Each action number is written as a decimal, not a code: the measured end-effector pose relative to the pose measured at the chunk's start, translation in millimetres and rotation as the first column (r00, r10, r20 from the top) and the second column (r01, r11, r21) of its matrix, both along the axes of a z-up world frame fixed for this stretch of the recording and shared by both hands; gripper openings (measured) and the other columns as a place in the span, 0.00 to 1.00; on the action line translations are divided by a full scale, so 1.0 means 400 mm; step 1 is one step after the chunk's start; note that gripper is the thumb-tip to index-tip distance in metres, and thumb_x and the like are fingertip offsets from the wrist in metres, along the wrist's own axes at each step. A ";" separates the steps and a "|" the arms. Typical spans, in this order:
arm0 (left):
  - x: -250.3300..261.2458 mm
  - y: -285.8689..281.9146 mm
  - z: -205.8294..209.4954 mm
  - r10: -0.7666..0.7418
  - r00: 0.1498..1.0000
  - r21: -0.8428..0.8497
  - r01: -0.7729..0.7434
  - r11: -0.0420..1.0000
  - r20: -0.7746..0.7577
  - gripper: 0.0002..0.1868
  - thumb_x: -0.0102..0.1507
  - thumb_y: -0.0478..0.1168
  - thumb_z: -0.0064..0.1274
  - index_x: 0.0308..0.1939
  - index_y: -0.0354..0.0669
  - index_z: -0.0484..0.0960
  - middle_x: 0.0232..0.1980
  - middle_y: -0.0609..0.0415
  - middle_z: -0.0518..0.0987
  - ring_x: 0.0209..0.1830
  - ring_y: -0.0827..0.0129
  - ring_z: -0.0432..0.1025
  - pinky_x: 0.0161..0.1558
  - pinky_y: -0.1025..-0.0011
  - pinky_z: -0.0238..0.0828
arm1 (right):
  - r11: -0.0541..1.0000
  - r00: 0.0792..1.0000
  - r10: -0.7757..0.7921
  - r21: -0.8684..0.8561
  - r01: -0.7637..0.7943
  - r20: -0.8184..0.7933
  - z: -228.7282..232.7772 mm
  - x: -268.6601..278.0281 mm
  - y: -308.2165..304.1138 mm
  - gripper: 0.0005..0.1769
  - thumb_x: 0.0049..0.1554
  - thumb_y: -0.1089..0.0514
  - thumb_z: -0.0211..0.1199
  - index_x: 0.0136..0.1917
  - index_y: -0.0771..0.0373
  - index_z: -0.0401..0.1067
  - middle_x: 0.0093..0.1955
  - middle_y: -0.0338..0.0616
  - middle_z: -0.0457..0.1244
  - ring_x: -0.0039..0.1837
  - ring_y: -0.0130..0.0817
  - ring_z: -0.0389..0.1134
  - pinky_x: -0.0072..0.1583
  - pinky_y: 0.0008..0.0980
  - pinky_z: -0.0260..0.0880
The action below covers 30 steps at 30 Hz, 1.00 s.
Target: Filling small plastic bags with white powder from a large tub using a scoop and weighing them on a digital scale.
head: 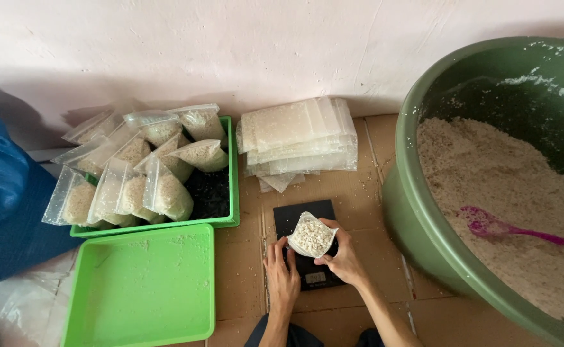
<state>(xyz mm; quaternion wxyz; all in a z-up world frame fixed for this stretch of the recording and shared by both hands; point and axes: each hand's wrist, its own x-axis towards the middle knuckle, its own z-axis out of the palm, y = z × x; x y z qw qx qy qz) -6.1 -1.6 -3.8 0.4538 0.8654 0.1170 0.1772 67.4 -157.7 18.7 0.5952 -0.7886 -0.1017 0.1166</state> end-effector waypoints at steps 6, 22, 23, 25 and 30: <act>-0.001 0.000 0.000 0.001 1.000 -0.001 -0.001 1.000 -0.016 0.14 0.69 0.42 0.35 0.57 0.48 0.70 0.50 0.54 0.73 0.48 0.61 0.70 0.49 0.64 0.58 | 1.000 1.000 -0.002 -0.023 0.003 0.019 0.010 -0.001 -0.001 0.50 0.29 0.65 0.72 0.67 0.55 0.64 0.66 0.45 0.63 0.67 0.39 0.63 0.66 0.41 0.61; 0.006 0.000 -0.083 0.093 0.994 0.046 -0.096 0.994 0.053 0.15 0.65 0.41 0.43 0.54 0.43 0.73 0.54 0.48 0.75 0.56 0.50 0.68 0.55 0.56 0.61 | 0.989 0.993 0.054 -0.141 -0.039 0.106 0.166 -0.036 -0.061 0.54 0.37 0.81 0.45 0.74 0.49 0.51 0.77 0.42 0.50 0.78 0.39 0.49 0.72 0.37 0.50; 0.009 -0.002 -0.093 0.078 0.995 0.045 -0.081 0.996 0.061 0.15 0.65 0.41 0.43 0.54 0.43 0.73 0.54 0.48 0.75 0.56 0.50 0.68 0.55 0.56 0.61 | 0.990 0.993 0.039 -0.142 -0.023 0.114 0.174 -0.038 -0.066 0.54 0.37 0.81 0.45 0.74 0.49 0.51 0.77 0.42 0.50 0.78 0.39 0.49 0.72 0.37 0.50; 0.006 0.001 -0.116 0.127 0.992 0.071 -0.127 0.989 0.009 0.16 0.65 0.41 0.44 0.57 0.48 0.71 0.48 0.54 0.76 0.50 0.55 0.70 0.50 0.56 0.62 | 0.986 0.999 0.035 -0.164 -0.036 -0.008 0.185 -0.046 -0.069 0.52 0.42 0.80 0.51 0.74 0.43 0.50 0.76 0.40 0.50 0.77 0.43 0.50 0.68 0.45 0.61; 0.009 -0.003 -0.085 0.123 0.992 0.040 -0.124 0.991 0.027 0.16 0.65 0.41 0.43 0.56 0.46 0.73 0.52 0.52 0.75 0.53 0.54 0.70 0.51 0.57 0.62 | 0.988 0.999 0.048 -0.146 -0.051 -0.025 0.163 -0.038 -0.067 0.51 0.42 0.77 0.52 0.73 0.41 0.51 0.75 0.39 0.51 0.77 0.45 0.47 0.70 0.53 0.56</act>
